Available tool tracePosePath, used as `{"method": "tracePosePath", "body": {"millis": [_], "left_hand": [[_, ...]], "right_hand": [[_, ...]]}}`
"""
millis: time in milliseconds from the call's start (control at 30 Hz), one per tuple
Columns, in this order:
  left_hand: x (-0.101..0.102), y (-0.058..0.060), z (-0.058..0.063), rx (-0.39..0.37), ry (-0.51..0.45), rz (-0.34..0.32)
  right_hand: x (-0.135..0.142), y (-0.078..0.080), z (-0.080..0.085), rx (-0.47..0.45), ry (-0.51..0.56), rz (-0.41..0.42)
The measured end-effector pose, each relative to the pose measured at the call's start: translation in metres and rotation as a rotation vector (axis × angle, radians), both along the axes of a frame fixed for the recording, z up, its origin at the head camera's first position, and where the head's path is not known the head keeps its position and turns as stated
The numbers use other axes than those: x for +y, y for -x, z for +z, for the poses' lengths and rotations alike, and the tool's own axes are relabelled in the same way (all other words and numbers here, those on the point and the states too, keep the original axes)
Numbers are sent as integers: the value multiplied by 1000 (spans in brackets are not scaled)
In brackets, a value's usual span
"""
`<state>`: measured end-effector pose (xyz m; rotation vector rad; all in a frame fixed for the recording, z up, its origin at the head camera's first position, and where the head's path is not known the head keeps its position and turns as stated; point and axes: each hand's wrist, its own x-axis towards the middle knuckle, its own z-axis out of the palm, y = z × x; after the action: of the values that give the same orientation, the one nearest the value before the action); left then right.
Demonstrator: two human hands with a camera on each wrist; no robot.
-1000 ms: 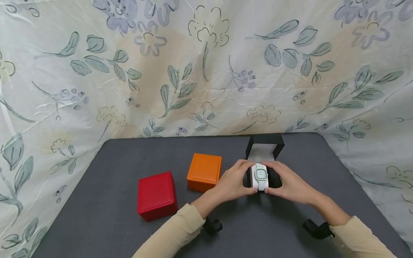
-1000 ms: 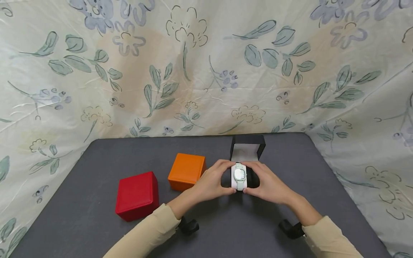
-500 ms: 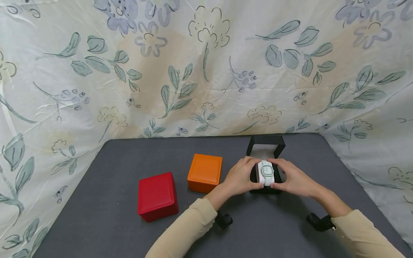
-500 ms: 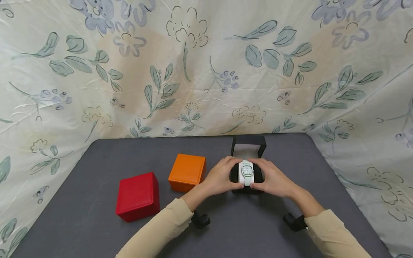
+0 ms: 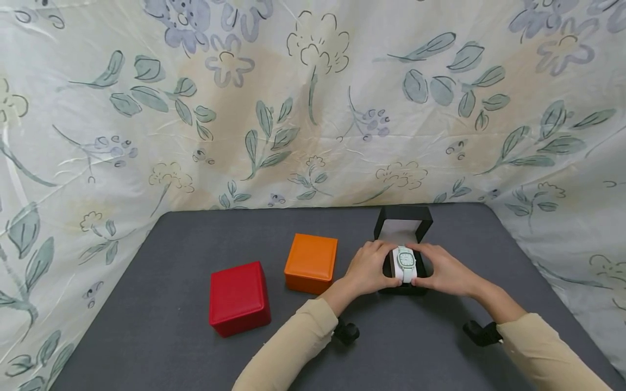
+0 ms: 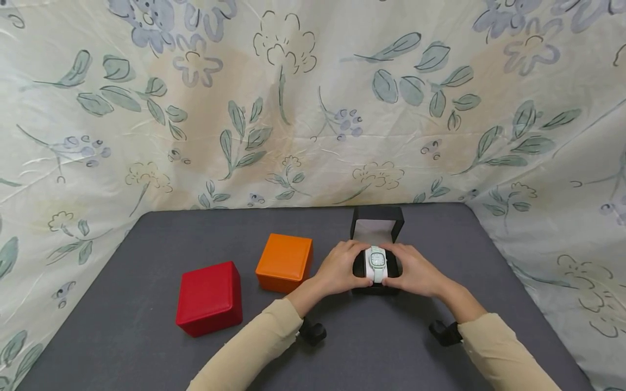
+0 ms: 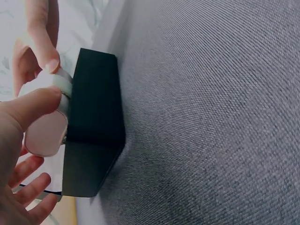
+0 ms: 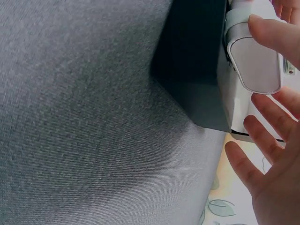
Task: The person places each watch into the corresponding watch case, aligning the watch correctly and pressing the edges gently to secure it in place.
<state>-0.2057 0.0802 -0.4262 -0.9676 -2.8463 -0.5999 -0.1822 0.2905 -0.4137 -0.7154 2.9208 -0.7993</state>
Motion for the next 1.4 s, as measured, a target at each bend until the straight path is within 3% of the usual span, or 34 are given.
{"method": "tracePosePath", "body": {"millis": [867,1400], "left_hand": [[5,5,-8,-2,105,10],[9,2,-6,9,134,43]], "right_hand": [[-2,3,-8,92,-146,0],[-6,1,-7,84,-174,-27]]}}
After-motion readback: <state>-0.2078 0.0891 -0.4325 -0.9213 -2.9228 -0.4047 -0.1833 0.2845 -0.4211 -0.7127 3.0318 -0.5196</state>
